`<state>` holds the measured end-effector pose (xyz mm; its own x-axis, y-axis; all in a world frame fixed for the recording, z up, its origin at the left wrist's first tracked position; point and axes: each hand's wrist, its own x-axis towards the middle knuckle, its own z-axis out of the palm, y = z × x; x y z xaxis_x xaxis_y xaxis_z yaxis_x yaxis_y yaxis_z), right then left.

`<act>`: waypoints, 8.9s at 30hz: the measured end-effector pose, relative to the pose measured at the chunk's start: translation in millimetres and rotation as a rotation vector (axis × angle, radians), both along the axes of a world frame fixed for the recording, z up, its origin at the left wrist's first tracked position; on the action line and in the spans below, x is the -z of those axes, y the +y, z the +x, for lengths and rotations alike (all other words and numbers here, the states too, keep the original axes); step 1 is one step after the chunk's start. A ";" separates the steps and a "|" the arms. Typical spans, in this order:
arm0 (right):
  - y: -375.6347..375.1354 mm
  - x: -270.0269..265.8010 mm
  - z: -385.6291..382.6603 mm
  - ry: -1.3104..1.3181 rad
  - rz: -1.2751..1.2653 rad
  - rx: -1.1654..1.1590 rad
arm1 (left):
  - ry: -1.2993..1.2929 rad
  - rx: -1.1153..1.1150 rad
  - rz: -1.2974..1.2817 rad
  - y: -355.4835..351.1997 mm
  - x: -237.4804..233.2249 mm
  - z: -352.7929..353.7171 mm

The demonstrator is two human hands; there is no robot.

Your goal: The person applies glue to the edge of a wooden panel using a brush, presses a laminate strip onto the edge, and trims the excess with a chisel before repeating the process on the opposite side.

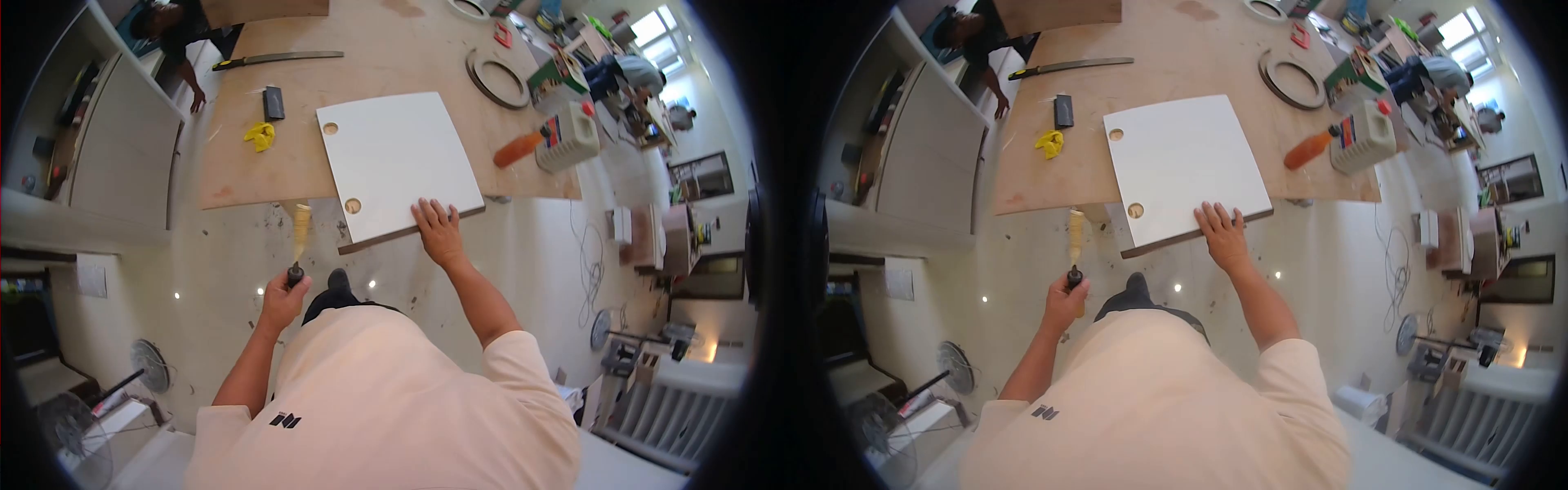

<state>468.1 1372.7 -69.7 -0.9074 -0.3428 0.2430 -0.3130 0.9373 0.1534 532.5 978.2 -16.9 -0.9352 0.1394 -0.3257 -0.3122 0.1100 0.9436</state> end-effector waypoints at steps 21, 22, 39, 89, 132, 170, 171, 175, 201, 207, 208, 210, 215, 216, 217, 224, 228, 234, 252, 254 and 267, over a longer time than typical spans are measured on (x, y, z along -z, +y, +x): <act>5.7 -319.7 -250.6 -0.177 -0.340 -0.309 | 0.597 -0.393 -0.024 47.9 -217.5 -155.0; 3.7 -329.1 -265.8 -0.194 -0.322 -0.308 | 0.571 -0.387 -0.081 54.1 -209.0 -158.0; 4.6 -336.4 -322.8 -0.250 -0.417 -0.479 | 0.236 -0.212 0.699 123.5 -136.3 -159.5; -2.7 -333.8 -262.5 -0.187 -0.336 -0.373 | 0.414 -0.339 -1.250 93.4 -267.5 -290.3; 90.2 -218.0 -204.8 -0.495 -1.612 -0.469 | 0.497 -0.510 -1.233 130.5 -283.1 -306.6; 84.8 -216.7 -204.8 -0.396 -1.567 -0.598 | 0.564 -0.188 -1.121 375.2 -292.7 -179.9; 86.7 -219.3 -202.9 -0.437 -1.555 -0.576 | 0.502 -0.188 -1.123 381.9 -295.4 -174.0; 89.5 -226.4 -194.8 -0.479 -1.502 -0.581 | 0.537 -0.113 -1.103 397.7 -294.9 -150.2; 77.6 -216.9 -187.0 -0.478 -1.550 -0.526 | 0.679 -0.170 -1.014 387.2 -281.5 -138.1; 77.9 -217.8 -190.8 -0.428 -1.566 -0.529 | 0.583 -0.168 -1.008 388.8 -283.3 -143.8; 79.1 -219.5 -191.7 -0.509 -1.540 -0.499 | 0.528 -0.166 -1.010 387.3 -285.0 -144.4; 83.3 -222.7 -192.4 -0.672 -1.473 -0.432 | 0.398 -0.213 -1.078 379.7 -288.5 -149.7; 79.3 -216.1 -185.0 -0.356 -1.492 -0.623 | 0.436 -0.413 -1.151 308.7 -269.5 -181.9; 78.1 -219.0 -185.9 -0.361 -1.488 -0.618 | 0.466 -0.396 -1.167 306.2 -270.2 -185.4; 77.9 -217.7 -187.8 -0.364 -1.500 -0.629 | 0.534 -0.359 -1.143 311.4 -266.5 -182.4; 80.4 -209.8 -196.5 -0.468 -1.454 -0.565 | 0.662 -0.251 -1.089 345.9 -270.1 -168.5; 91.9 -238.1 -189.3 -0.777 -1.434 -0.356 | 0.430 -0.483 -1.194 260.9 -259.2 -211.0; 95.4 -218.1 -217.0 -0.652 -1.577 -0.399 | 0.674 -0.344 -1.102 305.1 -264.9 -200.7; 133.6 -317.6 -226.4 -0.068 -0.787 -0.343 | 0.249 -0.832 0.287 138.5 -128.5 -362.1; 123.4 -342.8 -225.7 -0.149 -0.547 -0.254 | 0.206 -0.756 0.287 119.0 -115.9 -381.5; 54.5 -344.4 -333.3 -0.353 -0.476 0.029 | 0.198 -0.309 0.316 110.3 -87.8 -443.6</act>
<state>134.8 1427.2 274.7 -0.9686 -0.2443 0.0462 -0.2423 0.8861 -0.3951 88.9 1088.5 70.9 -0.9881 -0.0916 -0.1240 -0.0963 -0.2612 0.9605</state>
